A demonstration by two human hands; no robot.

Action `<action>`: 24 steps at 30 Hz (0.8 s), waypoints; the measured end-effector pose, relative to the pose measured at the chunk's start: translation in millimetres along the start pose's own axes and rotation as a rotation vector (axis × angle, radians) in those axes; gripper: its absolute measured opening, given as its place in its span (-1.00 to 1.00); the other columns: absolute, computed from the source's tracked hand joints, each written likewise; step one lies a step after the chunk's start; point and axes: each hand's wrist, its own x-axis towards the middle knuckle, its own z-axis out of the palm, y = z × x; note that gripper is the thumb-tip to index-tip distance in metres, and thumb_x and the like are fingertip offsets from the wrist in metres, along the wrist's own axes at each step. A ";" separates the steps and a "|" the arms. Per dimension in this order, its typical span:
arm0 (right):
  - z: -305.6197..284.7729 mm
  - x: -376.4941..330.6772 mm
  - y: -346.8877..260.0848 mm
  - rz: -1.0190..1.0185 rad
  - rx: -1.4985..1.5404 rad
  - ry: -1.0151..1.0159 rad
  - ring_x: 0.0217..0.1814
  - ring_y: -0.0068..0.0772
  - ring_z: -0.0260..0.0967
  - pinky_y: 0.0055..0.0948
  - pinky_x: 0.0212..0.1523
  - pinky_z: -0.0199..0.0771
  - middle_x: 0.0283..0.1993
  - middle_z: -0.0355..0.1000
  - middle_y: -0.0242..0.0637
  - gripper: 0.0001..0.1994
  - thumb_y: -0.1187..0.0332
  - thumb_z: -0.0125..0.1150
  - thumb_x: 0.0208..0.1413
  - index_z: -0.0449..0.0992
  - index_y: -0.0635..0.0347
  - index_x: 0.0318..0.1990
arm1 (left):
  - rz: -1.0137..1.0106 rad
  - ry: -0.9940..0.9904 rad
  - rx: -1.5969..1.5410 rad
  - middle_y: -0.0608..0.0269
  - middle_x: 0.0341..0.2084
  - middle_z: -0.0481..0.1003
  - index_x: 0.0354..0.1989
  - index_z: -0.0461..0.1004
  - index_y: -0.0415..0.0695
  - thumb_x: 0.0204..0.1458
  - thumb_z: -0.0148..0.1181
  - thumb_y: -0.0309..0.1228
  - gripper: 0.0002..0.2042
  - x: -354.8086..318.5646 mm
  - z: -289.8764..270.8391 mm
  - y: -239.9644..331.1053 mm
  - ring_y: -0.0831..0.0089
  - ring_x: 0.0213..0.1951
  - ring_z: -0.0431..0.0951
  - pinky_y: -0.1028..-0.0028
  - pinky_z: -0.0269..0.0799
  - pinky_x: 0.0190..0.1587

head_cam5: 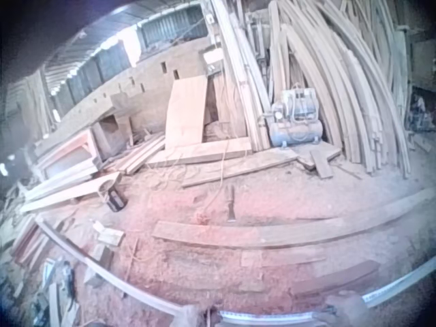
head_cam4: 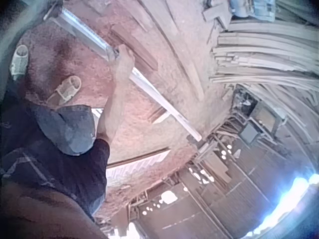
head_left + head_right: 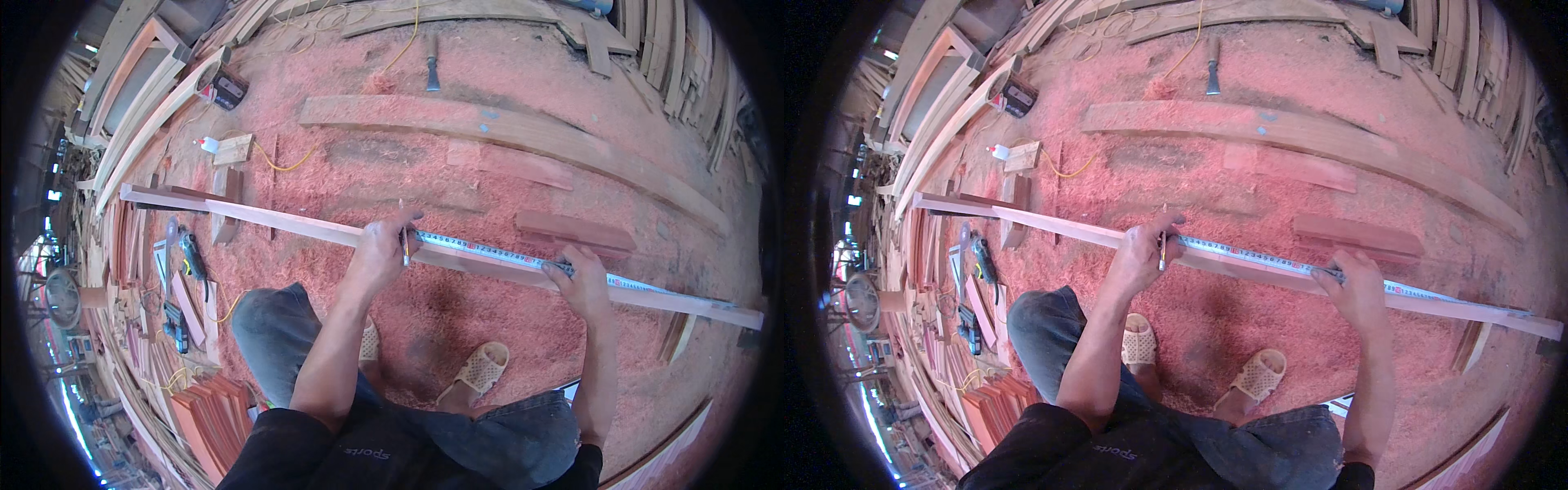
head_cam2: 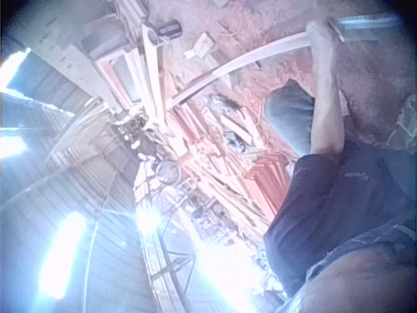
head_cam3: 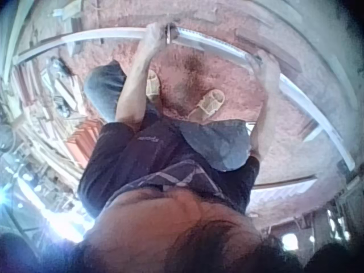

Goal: The person measures and marks a long wooden plank using a tape measure and pencil. They repeatedly position the tape measure along the plank, mark measurement points, and adjust the tape to continue marking along the length.

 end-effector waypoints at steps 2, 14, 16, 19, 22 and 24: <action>2.3 1.7 -2.4 -0.017 0.012 -0.005 -0.16 0.16 0.48 0.06 -0.11 0.44 -0.29 0.52 0.00 -0.69 0.22 0.57 0.16 0.58 0.26 -0.27 | -0.027 -0.008 -0.012 -0.12 -0.25 0.74 0.23 0.56 -0.24 0.28 0.29 -0.54 -0.65 -0.8 -3.3 -0.8 0.05 -0.14 0.82 0.12 0.68 -0.06; 12.2 8.5 -8.8 0.010 -0.021 -0.028 -0.13 0.14 0.53 0.10 -0.07 0.49 -0.32 0.56 -0.06 -0.70 0.16 0.56 0.17 0.62 0.20 -0.29 | -0.057 -0.001 0.003 -0.13 -0.27 0.75 0.23 0.55 -0.26 0.30 0.22 -0.57 -0.67 -1.0 -12.9 -5.5 0.07 -0.15 0.83 0.14 0.70 -0.09; 11.6 8.8 -9.9 0.026 -0.015 -0.033 -0.12 0.14 0.53 0.10 -0.07 0.49 -0.32 0.56 -0.05 -0.69 0.16 0.57 0.17 0.61 0.20 -0.29 | -0.060 -0.003 0.008 -0.12 -0.27 0.75 0.23 0.55 -0.27 0.30 0.21 -0.57 -0.67 -0.9 -12.9 -5.4 0.06 -0.15 0.83 0.13 0.70 -0.09; 10.2 9.0 -11.0 0.037 -0.011 -0.054 -0.12 0.14 0.53 0.09 -0.07 0.49 -0.32 0.56 -0.04 -0.68 0.15 0.57 0.17 0.61 0.21 -0.29 | -0.052 0.005 0.016 -0.12 -0.27 0.75 0.22 0.56 -0.27 0.30 0.20 -0.57 -0.68 -1.2 -12.6 -5.9 0.05 -0.15 0.83 0.13 0.69 -0.08; 10.4 9.3 -11.4 0.019 0.000 -0.031 -0.13 0.15 0.54 0.09 -0.08 0.50 -0.30 0.57 -0.03 -0.68 0.14 0.57 0.17 0.61 0.21 -0.28 | -0.048 0.025 0.001 -0.15 -0.27 0.74 0.20 0.58 -0.25 0.27 0.25 -0.55 -0.67 -1.8 -11.4 -7.4 -0.03 -0.14 0.81 0.09 0.68 -0.06; 11.1 9.6 -11.6 0.035 -0.009 -0.036 -0.14 0.16 0.54 0.10 -0.08 0.51 -0.28 0.58 -0.02 -0.67 0.13 0.57 0.17 0.61 0.21 -0.27 | -0.061 0.047 -0.051 -0.22 -0.25 0.72 0.19 0.60 -0.22 0.20 0.36 -0.50 -0.63 -1.4 -10.8 -8.6 -0.18 -0.12 0.78 0.01 0.65 -0.04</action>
